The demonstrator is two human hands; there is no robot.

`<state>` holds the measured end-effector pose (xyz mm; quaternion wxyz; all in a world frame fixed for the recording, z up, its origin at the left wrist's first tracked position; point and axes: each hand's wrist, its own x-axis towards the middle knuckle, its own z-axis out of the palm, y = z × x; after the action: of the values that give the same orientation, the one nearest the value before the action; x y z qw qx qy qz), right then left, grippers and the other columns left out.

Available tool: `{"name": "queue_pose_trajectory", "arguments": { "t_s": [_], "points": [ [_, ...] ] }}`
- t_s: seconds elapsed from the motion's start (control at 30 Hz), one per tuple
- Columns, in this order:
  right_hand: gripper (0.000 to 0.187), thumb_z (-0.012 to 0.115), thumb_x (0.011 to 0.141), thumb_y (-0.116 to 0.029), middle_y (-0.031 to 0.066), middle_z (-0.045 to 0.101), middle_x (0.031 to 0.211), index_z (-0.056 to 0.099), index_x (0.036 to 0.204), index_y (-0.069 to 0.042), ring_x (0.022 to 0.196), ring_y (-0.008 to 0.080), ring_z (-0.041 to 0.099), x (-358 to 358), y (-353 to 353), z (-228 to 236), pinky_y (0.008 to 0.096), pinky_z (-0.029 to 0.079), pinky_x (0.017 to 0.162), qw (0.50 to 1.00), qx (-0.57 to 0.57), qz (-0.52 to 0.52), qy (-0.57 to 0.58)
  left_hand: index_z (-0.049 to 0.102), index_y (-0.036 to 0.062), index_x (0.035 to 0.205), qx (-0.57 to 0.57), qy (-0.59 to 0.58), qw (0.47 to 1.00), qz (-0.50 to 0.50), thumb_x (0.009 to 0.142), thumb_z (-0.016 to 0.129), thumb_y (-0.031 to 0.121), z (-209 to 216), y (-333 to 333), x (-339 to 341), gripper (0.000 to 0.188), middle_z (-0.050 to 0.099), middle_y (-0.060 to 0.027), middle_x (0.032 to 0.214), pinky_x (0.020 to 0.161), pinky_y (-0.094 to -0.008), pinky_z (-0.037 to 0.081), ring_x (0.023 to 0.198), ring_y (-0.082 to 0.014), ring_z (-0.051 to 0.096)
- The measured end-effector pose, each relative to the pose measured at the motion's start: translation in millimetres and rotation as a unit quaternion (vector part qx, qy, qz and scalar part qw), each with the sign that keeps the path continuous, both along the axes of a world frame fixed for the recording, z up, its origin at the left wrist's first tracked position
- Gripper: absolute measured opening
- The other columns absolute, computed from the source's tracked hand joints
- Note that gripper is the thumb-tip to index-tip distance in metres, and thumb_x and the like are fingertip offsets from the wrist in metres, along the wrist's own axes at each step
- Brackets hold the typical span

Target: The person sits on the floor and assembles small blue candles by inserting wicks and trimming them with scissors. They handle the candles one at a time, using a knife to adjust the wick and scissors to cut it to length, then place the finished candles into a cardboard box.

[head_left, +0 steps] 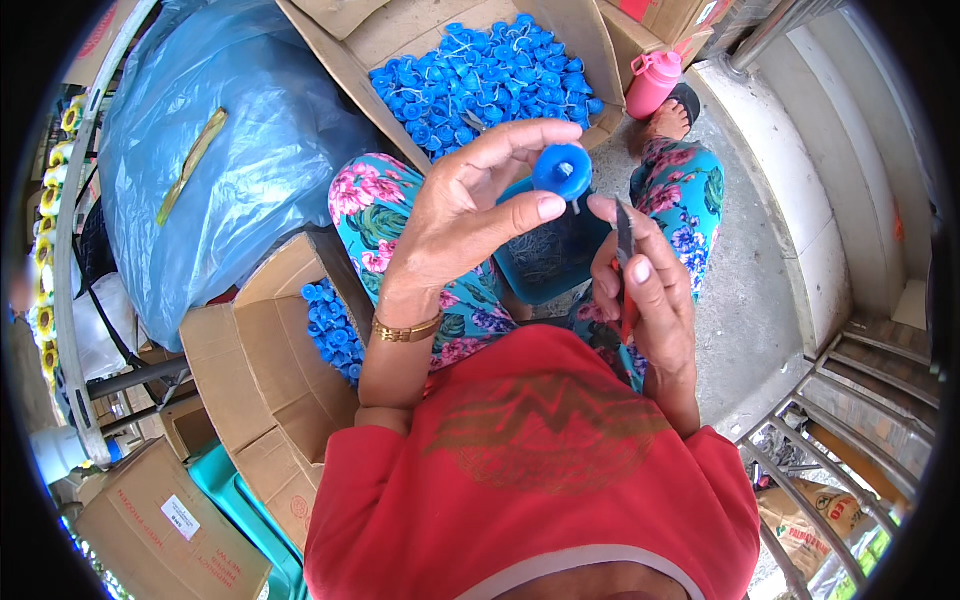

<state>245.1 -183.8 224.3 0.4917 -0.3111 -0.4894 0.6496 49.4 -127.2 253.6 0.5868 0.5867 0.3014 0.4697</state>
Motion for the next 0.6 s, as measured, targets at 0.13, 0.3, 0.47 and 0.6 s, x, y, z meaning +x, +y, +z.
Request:
{"name": "queue_pose_trajectory", "arguments": {
  "t_s": [0.13, 0.3, 0.47, 0.6],
  "points": [
    [0.057, 0.043, 0.095, -0.040, 0.0027, 0.042, 0.068, 0.035, 0.136, -0.002, 0.050, 0.0084, 0.041, -6, -11, 1, 0.0209, 0.034, 0.046, 0.972, -0.108, 0.116, 0.175, 0.049, -0.0021, 0.125, -0.074, -0.075, 0.994, 0.016, 0.078, 0.067, 0.006, 2, -21, 7, 0.051, 0.055, -0.0134, 0.120, 0.097, -0.0375, 0.042, 0.113, -0.0237, 0.053],
    [0.059, 0.048, 0.093, -0.040, 0.0066, 0.043, 0.069, 0.030, 0.139, -0.008, 0.049, 0.0107, 0.041, -11, -17, 0, 0.0227, 0.036, 0.045, 0.941, -0.165, 0.125, 0.266, 0.049, -0.0004, 0.124, 0.037, -0.065, 0.997, 0.026, 0.078, 0.067, 0.007, -16, -30, 11, 0.050, 0.055, -0.0137, 0.119, 0.096, -0.0400, 0.042, 0.112, -0.0251, 0.053],
    [0.056, 0.047, 0.094, -0.038, 0.0072, 0.045, 0.072, 0.030, 0.140, -0.009, 0.049, 0.0106, 0.041, -8, -13, 0, 0.0221, 0.037, 0.045, 0.942, -0.143, 0.116, 0.280, 0.048, 0.0001, 0.123, -0.017, -0.093, 0.995, 0.021, 0.078, 0.067, 0.009, -23, -36, 11, 0.050, 0.054, -0.0146, 0.117, 0.091, -0.0396, 0.045, 0.108, -0.0253, 0.055],
    [0.055, 0.045, 0.096, -0.034, 0.0073, 0.047, 0.075, 0.030, 0.139, -0.004, 0.049, 0.0089, 0.040, -9, -6, -9, 0.0204, 0.037, 0.045, 0.950, -0.136, 0.093, 0.264, 0.044, 0.0004, 0.125, -0.057, -0.108, 0.992, 0.021, 0.079, 0.066, 0.012, -23, -38, 10, 0.052, 0.053, -0.0142, 0.113, 0.084, -0.0346, 0.049, 0.096, -0.0208, 0.057]
  ]
}}
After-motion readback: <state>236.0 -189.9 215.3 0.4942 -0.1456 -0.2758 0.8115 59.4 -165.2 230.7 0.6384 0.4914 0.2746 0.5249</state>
